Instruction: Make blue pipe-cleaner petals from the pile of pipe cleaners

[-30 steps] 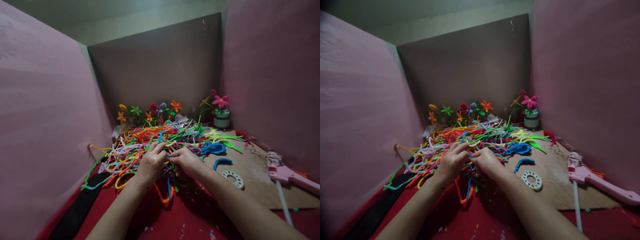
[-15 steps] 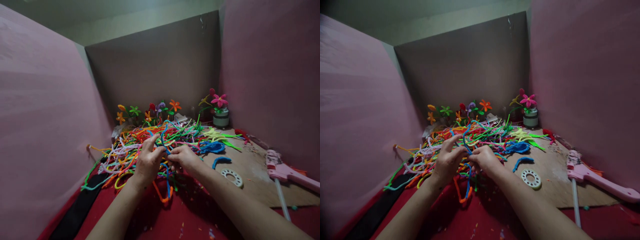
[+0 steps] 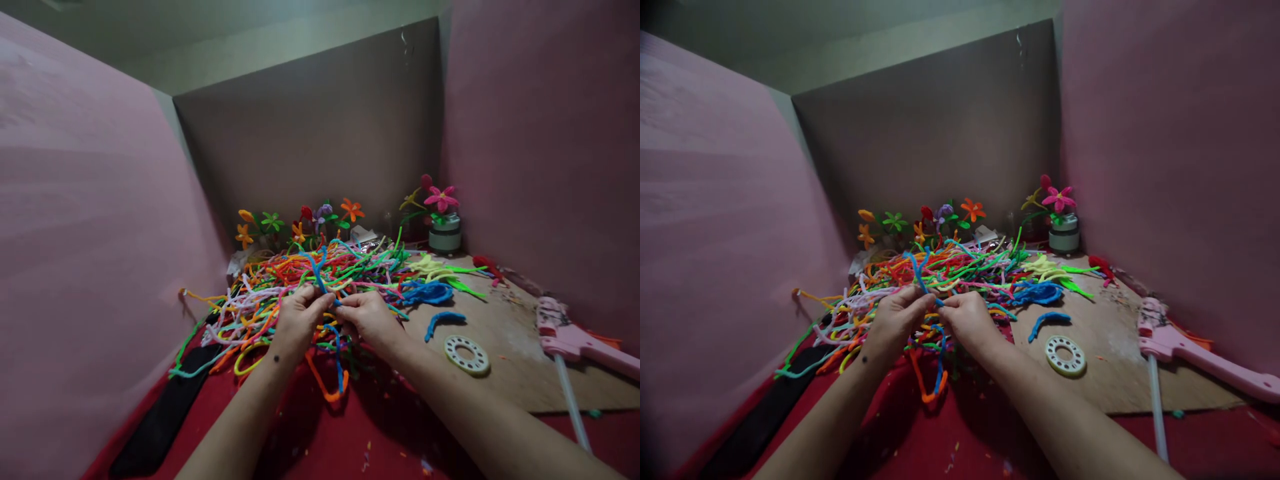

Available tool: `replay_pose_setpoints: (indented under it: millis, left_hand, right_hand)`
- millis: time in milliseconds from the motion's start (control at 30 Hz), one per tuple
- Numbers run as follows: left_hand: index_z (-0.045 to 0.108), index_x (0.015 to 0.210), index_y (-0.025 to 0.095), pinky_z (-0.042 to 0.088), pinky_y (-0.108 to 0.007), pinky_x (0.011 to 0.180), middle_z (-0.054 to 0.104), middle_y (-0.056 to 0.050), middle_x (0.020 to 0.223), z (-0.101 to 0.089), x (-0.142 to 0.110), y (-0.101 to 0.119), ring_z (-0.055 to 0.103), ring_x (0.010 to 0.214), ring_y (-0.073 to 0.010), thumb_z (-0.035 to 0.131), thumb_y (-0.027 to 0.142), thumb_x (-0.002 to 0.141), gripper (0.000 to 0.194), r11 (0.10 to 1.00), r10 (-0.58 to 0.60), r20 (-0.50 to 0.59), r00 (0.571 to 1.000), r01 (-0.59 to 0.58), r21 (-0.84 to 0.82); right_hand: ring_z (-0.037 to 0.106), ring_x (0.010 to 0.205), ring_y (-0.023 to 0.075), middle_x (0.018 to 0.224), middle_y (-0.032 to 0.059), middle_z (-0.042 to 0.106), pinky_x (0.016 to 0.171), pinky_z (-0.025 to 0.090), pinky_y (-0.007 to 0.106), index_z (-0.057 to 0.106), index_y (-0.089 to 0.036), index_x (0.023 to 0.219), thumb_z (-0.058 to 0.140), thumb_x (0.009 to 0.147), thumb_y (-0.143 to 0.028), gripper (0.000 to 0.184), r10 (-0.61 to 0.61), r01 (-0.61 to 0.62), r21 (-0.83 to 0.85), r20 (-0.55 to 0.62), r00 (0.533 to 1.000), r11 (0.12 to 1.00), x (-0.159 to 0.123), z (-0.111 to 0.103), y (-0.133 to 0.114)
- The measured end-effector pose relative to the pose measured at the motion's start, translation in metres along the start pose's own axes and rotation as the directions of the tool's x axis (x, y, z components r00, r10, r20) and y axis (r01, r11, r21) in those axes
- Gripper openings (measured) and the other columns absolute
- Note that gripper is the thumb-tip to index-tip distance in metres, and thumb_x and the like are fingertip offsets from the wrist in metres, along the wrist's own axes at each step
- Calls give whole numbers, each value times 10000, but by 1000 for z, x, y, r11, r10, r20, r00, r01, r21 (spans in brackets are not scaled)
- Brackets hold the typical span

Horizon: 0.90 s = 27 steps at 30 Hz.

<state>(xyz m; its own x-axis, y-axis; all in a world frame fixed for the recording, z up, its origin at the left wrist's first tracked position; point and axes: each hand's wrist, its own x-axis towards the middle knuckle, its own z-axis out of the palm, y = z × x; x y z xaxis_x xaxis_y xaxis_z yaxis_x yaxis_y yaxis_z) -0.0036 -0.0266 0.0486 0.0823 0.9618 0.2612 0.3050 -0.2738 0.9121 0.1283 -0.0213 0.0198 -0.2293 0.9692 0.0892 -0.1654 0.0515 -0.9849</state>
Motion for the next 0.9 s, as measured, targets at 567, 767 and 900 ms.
replay_pose_setpoints:
  millis: [567, 767, 900]
  left_hand:
    - [579, 718, 135, 223, -164, 366, 452, 53, 477, -4, 0, -3, 345, 371, -32, 630, 384, 716, 254, 979, -72, -50, 996, 61, -193]
    - [563, 667, 134, 221, -169, 358, 434, 55, 440, -3, -3, 2, 327, 360, -34, 627, 360, 723, 242, 975, -63, -40, 997, 53, -215]
    - [588, 716, 131, 215, -164, 347, 414, 68, 423, -2, -1, -1, 303, 344, -29, 638, 352, 715, 226, 944, -98, -54, 994, 76, -322]
  right_hand:
    - [560, 433, 90, 596, 54, 612, 390, 417, 171, 608, -71, 684, 590, 749, -135, 93, 136, -272, 509, 288, 948, 817, 1, 1, 0]
    - [509, 367, 65, 538, 28, 577, 359, 386, 161, 595, -74, 615, 587, 722, -93, 109, 153, -265, 499, 254, 955, 825, 0, 3, 2]
    - [509, 375, 58, 536, 23, 582, 351, 380, 150, 601, -77, 614, 641, 658, -96, 63, 129, -224, 497, 219, 967, 838, 0, 4, 2]
